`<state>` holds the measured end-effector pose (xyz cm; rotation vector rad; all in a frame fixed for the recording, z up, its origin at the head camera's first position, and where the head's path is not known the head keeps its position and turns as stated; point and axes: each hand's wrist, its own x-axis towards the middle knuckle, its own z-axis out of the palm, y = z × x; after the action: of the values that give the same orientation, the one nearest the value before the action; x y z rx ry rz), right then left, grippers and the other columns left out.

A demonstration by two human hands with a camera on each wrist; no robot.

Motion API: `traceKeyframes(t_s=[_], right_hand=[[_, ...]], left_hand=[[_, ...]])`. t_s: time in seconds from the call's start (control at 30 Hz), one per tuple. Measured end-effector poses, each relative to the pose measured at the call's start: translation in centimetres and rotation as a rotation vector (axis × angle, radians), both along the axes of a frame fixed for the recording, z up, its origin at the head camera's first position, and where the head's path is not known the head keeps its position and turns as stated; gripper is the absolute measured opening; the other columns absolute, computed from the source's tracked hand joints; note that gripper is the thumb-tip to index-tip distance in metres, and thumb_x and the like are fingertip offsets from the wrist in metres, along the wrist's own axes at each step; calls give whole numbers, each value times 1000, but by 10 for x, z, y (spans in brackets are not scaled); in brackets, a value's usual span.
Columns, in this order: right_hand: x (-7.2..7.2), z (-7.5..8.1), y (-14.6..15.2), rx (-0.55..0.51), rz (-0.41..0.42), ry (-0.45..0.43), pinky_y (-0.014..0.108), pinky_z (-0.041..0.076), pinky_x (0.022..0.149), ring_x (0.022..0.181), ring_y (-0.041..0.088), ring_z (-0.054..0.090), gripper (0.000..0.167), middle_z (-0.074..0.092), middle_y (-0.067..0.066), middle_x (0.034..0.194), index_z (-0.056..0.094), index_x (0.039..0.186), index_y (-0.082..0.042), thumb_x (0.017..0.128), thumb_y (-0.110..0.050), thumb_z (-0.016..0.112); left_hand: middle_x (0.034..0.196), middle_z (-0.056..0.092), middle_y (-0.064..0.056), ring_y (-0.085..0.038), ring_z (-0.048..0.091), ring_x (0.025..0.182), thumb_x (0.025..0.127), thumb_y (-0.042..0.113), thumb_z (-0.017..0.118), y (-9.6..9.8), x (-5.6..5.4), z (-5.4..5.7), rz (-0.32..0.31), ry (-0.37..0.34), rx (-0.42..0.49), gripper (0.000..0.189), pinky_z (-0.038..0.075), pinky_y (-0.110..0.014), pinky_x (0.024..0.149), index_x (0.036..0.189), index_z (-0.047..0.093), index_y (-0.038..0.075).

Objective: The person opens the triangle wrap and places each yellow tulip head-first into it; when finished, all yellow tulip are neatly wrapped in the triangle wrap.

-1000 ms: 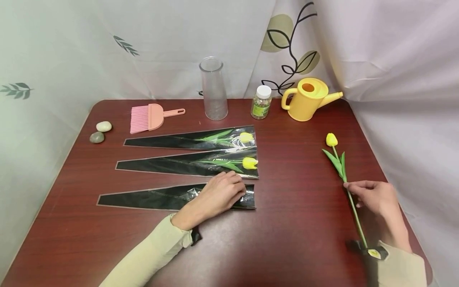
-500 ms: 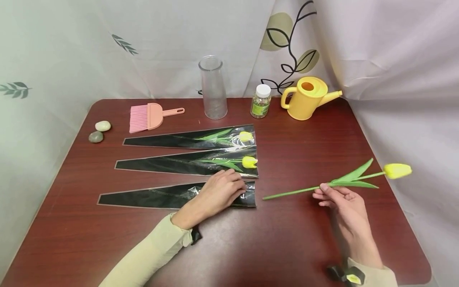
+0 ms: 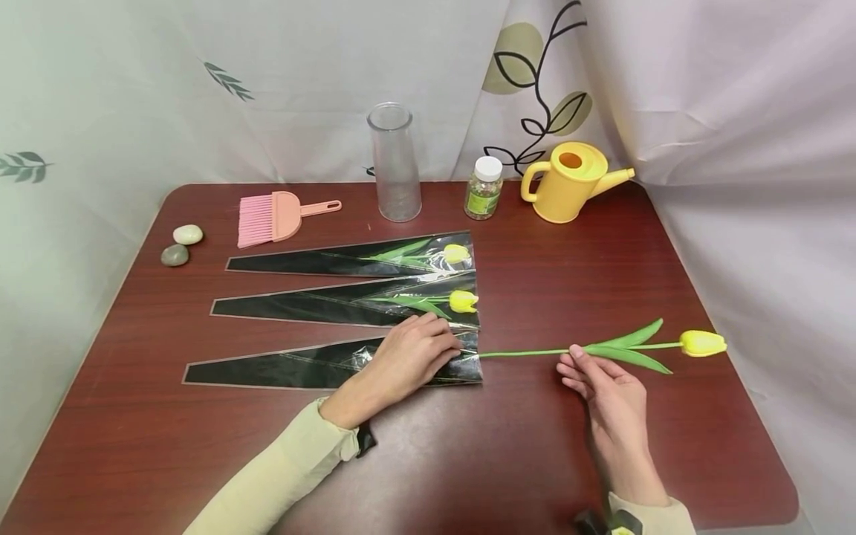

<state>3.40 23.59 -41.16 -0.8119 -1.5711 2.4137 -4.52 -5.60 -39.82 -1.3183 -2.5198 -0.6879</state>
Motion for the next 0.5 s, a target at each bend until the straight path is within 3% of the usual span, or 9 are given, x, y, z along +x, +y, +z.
traceKeyframes(t_s=[0.2, 0.5], right_hand=[[2, -11, -23, 20, 12, -22, 38, 57, 70, 74, 27, 72, 25, 72, 21, 88, 70, 99, 10, 84, -8, 78], [-2, -17, -43, 52, 43, -14, 43, 56, 74, 78, 31, 72, 37, 71, 22, 91, 66, 106, 14, 82, -12, 79]], left_hand=[[89, 62, 8, -13, 54, 87, 91, 18, 71, 1, 1, 0, -10, 2, 4, 7, 44, -29, 74, 95, 76, 15], [89, 63, 7, -13, 54, 87, 90, 17, 72, 2, 1, -1, -17, 7, 15, 7, 44, -30, 73, 95, 76, 15]])
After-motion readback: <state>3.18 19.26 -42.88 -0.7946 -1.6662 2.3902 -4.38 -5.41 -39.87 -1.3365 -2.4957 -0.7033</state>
